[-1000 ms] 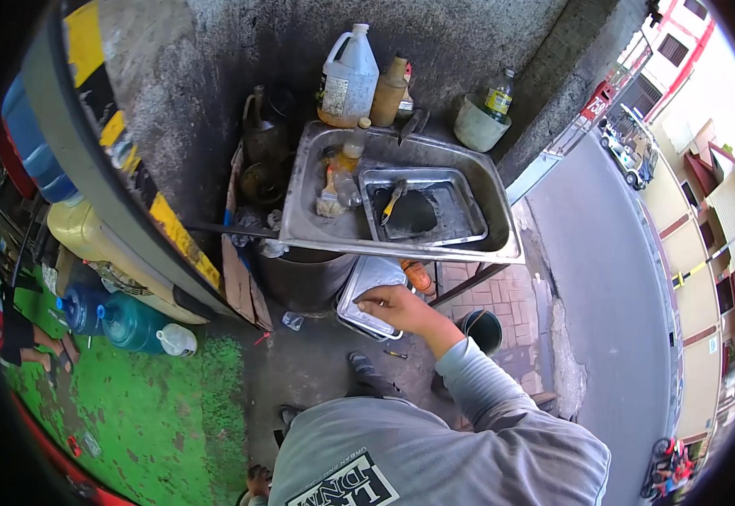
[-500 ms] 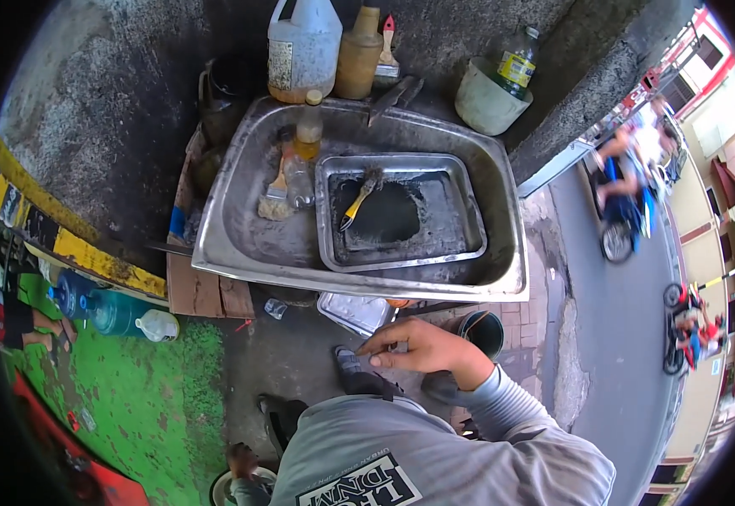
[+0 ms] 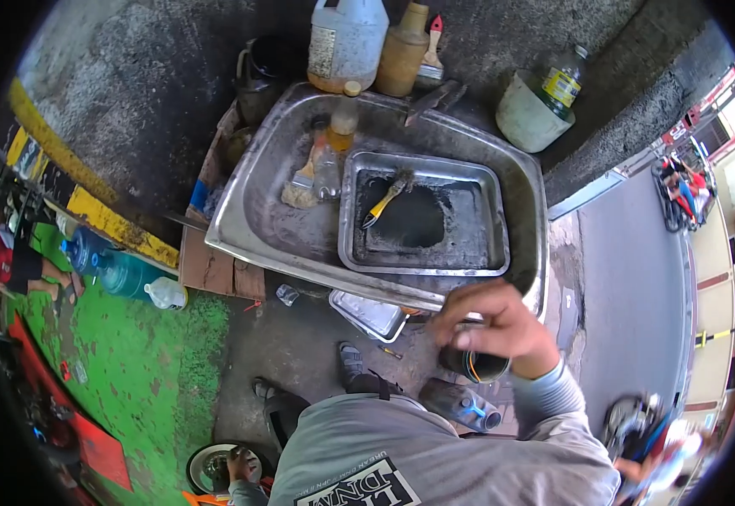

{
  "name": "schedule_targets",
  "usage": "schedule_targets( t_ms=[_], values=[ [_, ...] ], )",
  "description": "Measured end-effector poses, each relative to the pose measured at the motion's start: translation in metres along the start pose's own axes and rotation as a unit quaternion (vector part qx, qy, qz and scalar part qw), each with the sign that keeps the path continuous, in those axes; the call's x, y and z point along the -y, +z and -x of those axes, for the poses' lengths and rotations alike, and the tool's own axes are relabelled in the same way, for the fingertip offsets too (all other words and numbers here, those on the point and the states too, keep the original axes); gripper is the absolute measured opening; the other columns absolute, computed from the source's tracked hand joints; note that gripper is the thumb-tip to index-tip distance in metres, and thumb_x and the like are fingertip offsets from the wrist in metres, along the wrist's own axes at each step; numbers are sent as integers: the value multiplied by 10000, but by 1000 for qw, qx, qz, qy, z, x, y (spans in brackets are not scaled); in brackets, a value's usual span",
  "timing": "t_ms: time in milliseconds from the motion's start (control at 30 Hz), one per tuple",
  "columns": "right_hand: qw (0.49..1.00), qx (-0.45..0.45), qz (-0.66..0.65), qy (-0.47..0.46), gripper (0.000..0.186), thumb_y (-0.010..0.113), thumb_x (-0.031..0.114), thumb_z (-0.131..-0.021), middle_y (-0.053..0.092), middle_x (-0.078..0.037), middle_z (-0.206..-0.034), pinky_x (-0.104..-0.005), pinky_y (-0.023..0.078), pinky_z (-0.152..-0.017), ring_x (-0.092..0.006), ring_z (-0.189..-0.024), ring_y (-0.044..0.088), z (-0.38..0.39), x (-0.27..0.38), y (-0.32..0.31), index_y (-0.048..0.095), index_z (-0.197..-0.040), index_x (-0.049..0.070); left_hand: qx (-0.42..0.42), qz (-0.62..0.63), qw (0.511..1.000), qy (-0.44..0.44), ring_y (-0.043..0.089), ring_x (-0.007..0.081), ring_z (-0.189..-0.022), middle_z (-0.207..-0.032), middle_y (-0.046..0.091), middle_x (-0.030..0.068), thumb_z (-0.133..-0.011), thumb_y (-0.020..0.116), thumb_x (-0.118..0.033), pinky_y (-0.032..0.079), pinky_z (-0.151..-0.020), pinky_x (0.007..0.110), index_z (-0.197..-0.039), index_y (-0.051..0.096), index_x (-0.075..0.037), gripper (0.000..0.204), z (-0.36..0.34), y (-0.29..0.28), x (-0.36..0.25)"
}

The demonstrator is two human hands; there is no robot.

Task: Dismantling motorcycle front suspension forks and cleaning the internal components in a wash basin.

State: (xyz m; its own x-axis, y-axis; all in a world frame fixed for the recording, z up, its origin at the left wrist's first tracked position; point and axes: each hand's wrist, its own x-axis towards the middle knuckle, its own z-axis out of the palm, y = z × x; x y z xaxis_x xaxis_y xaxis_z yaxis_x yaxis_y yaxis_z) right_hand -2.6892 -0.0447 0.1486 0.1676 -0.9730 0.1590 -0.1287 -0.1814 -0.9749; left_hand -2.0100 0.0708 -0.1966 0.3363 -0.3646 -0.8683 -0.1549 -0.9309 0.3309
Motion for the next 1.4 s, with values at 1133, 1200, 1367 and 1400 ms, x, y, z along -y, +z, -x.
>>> schedule_targets(
  t_ms=[1133, 1200, 1367, 1400],
  values=[
    [742, 86, 658, -91, 384, 735, 252, -678, 613, -79, -1024, -427, 420, -893, -262, -1050, 551, -161, -123, -110, 653, -1013, 83, 15, 112, 993, 13, 645, 376, -931, -1162, 588, 128, -916, 533, -231, 487, -777, 565, -1205, 477, -166, 302, 42, 82, 100],
    [750, 51, 654, -83, 388, 731, 225, -688, 627, -110, -979, -422, 442, -869, -295, -990, 578, -154, -111, -121, 642, -1025, 53, 22, 121, 992, 6, 652, 380, -928, -1193, 564, 126, -942, 509, -236, 485, -757, 600, -1255, 423, -190, 327, 28, 82, 99],
    [851, -92, 515, -45, 347, 721, 191, -746, 643, -152, -859, -413, 488, -785, -328, -849, 620, -134, -84, -131, 632, -1037, 25, 40, 141, 989, -15, 649, 379, -924, -1214, 562, 112, -935, 543, -235, 476, -771, 596, -1277, 423, -212, 363, -2, 82, 83],
    [866, -107, 488, -31, 339, 721, 184, -750, 638, -149, -847, -412, 489, -772, -319, -837, 621, -131, -77, -130, 632, -1036, 26, 37, 116, 992, -19, 648, 380, -927, -1215, 565, 110, -938, 541, -232, 474, -773, 599, -1278, 427, -211, 359, -7, 82, 78]
  ],
)
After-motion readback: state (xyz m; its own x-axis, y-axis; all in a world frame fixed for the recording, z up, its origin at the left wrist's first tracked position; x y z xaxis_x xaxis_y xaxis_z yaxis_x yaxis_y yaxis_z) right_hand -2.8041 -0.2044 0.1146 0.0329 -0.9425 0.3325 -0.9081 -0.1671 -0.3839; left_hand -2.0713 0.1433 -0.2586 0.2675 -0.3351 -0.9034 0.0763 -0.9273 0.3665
